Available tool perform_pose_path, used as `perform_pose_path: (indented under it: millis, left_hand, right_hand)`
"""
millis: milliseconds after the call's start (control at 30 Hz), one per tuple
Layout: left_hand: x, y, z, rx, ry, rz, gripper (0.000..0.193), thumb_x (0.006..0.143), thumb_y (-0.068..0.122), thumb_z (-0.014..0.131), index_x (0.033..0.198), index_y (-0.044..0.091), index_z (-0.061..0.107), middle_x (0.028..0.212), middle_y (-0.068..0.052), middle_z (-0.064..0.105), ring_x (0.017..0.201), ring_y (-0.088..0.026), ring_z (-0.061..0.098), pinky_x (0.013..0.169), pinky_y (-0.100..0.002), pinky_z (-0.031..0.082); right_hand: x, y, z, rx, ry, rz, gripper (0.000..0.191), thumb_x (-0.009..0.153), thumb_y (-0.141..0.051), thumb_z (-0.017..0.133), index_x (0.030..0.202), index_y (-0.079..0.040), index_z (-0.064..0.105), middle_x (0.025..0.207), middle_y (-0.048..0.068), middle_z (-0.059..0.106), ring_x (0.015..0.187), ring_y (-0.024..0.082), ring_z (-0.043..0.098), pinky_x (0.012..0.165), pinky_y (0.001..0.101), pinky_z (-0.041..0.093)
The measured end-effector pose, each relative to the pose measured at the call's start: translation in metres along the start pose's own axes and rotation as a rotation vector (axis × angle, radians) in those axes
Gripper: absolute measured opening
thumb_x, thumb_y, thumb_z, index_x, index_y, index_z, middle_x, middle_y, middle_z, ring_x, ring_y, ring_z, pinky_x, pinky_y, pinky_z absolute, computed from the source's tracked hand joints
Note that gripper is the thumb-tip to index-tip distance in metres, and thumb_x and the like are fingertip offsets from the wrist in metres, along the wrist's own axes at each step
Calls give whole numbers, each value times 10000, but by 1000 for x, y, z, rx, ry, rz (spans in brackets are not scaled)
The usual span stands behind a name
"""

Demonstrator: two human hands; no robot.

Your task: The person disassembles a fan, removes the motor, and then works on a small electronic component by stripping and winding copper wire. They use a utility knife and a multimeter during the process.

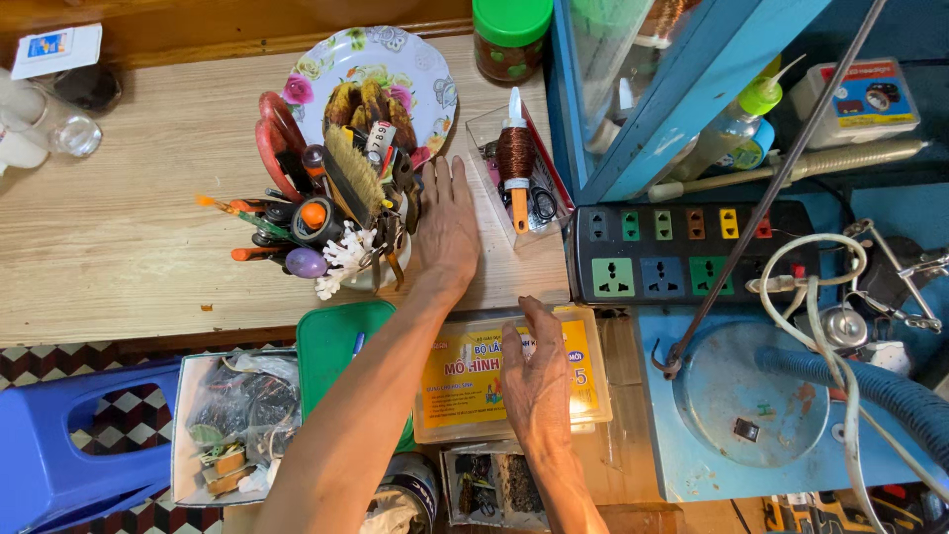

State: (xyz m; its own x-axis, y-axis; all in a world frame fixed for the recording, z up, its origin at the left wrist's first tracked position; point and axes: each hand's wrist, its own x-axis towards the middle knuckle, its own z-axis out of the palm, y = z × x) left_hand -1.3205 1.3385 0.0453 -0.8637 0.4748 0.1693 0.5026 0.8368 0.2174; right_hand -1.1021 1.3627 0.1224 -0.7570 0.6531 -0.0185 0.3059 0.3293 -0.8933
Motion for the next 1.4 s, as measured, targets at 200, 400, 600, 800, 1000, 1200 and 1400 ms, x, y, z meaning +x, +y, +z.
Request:
perform_pose_path:
  millis: [200, 400, 600, 800, 1000, 1200, 1400]
  left_hand:
    - [42, 8, 5, 273, -328, -76, 976, 719, 66, 752, 1500, -126, 199, 1550, -316, 240, 1457, -444, 205, 1119, -419, 377]
    - [42, 7, 6, 259, -374, -27, 513, 911, 141, 679, 1329, -101, 507, 1287, -225, 561, 1232, -342, 511, 977, -417, 522]
    - [22, 9, 2, -237, -203, -129, 441, 961, 323, 685, 1218, -26, 603, 1130, -202, 650, 1058, -338, 645, 894, -467, 549]
    - [9, -10, -22, -978, -384, -455, 479, 918, 404, 602, 1313, 133, 579, 910, -176, 734, 852, -251, 709, 827, -416, 540]
    - [0, -15, -32, -1428, -329, -625, 382, 980, 428, 603, 1121, 75, 645, 879, -112, 546, 856, -228, 604, 706, -451, 557]
    - [-3, -15, -25, -1277, -229, -593, 414, 948, 463, 588, 1025, 64, 670, 793, -182, 674, 729, -296, 674, 675, -445, 557]
    - [-9, -6, -33, -1058, -250, -639, 367, 877, 485, 577, 1041, 187, 714, 856, -111, 743, 810, -305, 716, 746, -445, 531]
  right_hand:
    - [-3, 6, 3, -60, -7, -84, 425, 948, -128, 621, 1347, -10, 538, 1339, 232, 635, 1223, 362, 636, 1021, 437, 496]
    - [-2, 16, -3, -26, -33, -1, 436, 942, -154, 624, 1350, -25, 545, 1306, 212, 653, 1172, 329, 663, 977, 424, 517]
    - [-1, 8, -3, 0, -46, 70, 452, 943, -205, 618, 1354, -29, 557, 1285, 209, 660, 1165, 311, 676, 934, 407, 550]
    - [13, -17, -2, -41, -31, 135, 443, 939, -244, 617, 1330, -36, 597, 1190, 190, 734, 1156, 293, 714, 953, 383, 529]
    - [45, -42, 17, 22, 49, 63, 407, 964, -216, 603, 1304, 7, 617, 1146, 182, 740, 1067, 262, 717, 929, 350, 529]
    - [131, -30, 52, 17, 273, -28, 360, 959, -171, 636, 1227, 69, 663, 1135, 208, 739, 1049, 272, 722, 935, 356, 528]
    - [219, 3, 76, -237, 316, 32, 490, 871, -280, 742, 1201, 70, 649, 1127, 248, 715, 1055, 373, 697, 937, 434, 516]
